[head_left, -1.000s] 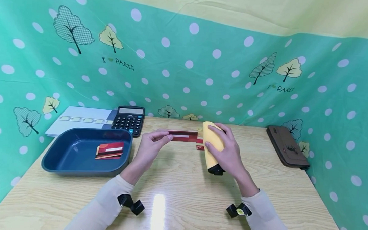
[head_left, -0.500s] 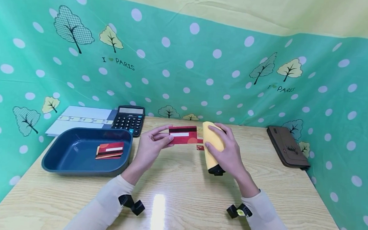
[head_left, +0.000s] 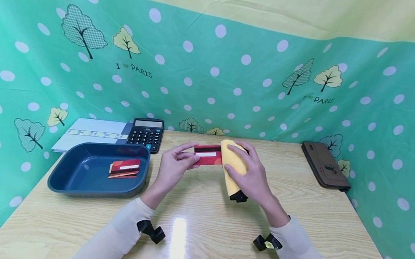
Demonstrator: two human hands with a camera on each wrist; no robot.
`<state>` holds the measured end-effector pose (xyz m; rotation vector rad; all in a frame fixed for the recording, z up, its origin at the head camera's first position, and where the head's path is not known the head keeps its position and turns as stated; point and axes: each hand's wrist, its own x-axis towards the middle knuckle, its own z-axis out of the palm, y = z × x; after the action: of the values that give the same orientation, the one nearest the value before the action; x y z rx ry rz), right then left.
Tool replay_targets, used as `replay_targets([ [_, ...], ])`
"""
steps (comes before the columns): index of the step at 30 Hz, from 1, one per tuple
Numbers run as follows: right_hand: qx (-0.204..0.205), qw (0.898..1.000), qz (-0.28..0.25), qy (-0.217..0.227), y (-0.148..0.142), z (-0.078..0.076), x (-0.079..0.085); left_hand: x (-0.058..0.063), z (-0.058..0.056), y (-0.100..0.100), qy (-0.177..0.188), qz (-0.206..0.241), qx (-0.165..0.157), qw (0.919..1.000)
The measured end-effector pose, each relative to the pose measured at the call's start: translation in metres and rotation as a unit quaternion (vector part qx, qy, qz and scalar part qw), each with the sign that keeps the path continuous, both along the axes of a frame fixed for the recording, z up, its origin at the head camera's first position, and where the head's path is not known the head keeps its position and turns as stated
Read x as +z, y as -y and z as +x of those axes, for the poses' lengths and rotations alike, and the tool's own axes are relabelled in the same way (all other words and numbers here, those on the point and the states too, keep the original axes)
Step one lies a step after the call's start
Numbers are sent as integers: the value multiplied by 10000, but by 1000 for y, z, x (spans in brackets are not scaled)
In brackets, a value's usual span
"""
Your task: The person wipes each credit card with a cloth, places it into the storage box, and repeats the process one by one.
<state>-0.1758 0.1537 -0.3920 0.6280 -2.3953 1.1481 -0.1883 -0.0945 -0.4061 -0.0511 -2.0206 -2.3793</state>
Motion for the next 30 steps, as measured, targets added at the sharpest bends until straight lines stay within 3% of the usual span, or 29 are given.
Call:
replay_targets([
  [10, 8, 9998, 136, 131, 5, -1, -8, 0, 2, -2, -138, 18, -41, 9999],
  [17, -12, 9996, 272, -11, 9, 0, -10, -1, 4, -5, -233, 83, -105, 9996],
  [30, 209, 9988, 408, -180, 19, 7, -14, -6, 6, -13, -105, 31, -283, 9995],
])
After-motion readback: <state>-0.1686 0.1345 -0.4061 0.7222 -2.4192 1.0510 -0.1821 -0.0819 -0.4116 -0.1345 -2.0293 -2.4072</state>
